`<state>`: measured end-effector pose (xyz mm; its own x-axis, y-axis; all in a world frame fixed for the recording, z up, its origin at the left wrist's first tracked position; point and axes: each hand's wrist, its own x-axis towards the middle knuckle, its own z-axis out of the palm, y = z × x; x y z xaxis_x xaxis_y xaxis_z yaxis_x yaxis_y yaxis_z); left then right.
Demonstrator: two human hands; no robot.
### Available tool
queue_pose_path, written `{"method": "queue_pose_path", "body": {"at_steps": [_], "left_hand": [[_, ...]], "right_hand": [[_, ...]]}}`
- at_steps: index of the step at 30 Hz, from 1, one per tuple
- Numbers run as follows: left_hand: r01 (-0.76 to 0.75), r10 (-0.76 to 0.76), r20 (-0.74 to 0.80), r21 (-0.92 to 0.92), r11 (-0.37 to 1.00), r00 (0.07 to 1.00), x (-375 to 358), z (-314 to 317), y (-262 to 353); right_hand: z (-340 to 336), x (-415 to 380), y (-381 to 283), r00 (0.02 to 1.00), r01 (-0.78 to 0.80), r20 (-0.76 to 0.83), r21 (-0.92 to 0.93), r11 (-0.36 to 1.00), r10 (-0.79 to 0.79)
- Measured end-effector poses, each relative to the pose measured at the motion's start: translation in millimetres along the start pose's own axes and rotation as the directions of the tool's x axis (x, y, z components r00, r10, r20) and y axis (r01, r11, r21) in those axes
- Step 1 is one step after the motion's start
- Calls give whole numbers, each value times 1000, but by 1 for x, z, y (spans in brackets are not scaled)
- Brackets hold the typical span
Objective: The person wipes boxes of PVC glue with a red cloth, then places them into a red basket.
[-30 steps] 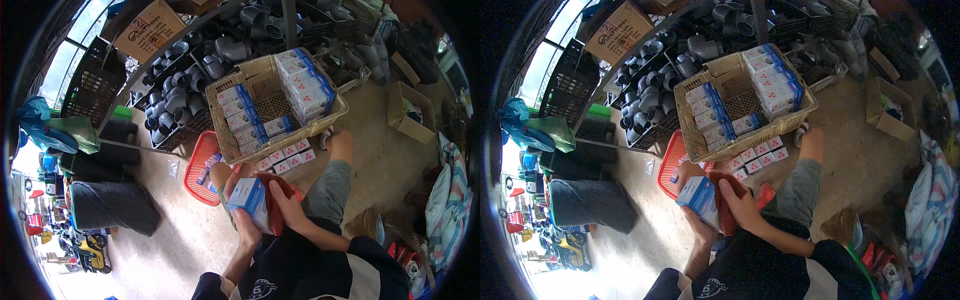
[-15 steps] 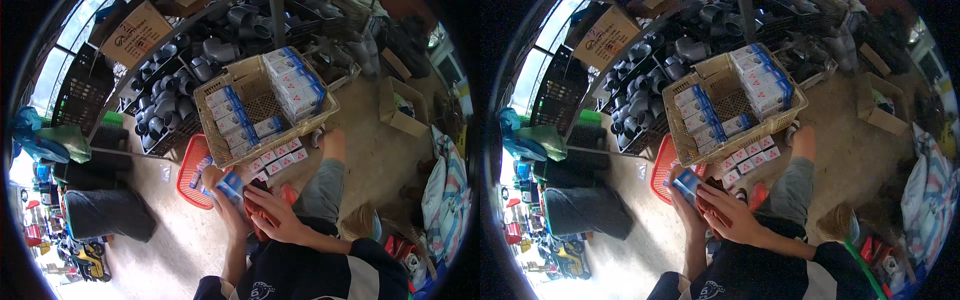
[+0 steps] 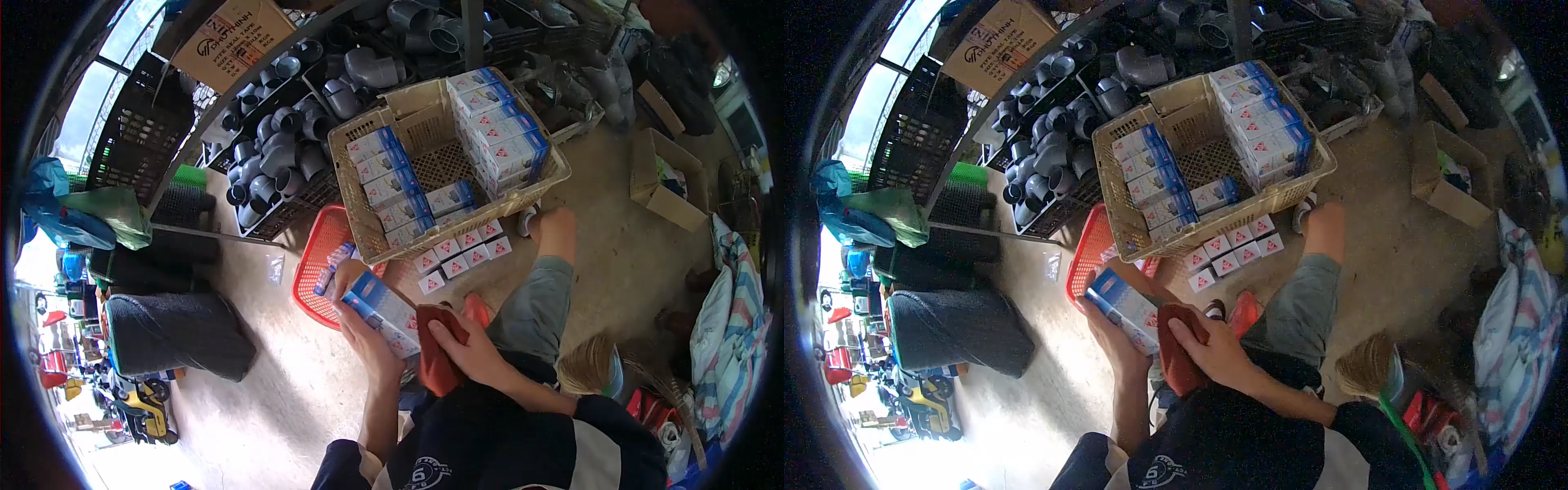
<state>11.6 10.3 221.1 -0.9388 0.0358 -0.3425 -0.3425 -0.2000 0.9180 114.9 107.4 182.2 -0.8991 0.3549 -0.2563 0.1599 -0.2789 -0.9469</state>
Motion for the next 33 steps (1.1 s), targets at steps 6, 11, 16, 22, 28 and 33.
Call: {"method": "queue_pose_path", "body": {"at_steps": [6, 11, 16, 22, 28, 33], "left_hand": [[-278, 217, 234, 266, 923, 948, -14, -2, -38], [-108, 101, 247, 15, 994, 964, -6, -5, -24], [241, -111, 283, -481, 843, 953, 15, -4, -18], [-84, 22, 353, 161, 983, 935, -23, 8, -28], [159, -88, 363, -171, 972, 928, 37, -38, -66], [177, -100, 263, -288, 941, 960, 18, -10, -17]], "right_hand": [[-3, 24, -43, 982, 159, -80, -115, 981, -169], [-10, 18, -63, 808, 575, 219, -500, 648, -548], [-26, 5, -31, 818, 556, 336, -254, 791, -467], [-15, 30, -68, 793, 609, 254, -345, 715, -553], [-2, 15, -57, 665, 742, 455, -310, 595, -592], [-13, -5, -38, 828, 524, 301, -118, 843, -473]]}}
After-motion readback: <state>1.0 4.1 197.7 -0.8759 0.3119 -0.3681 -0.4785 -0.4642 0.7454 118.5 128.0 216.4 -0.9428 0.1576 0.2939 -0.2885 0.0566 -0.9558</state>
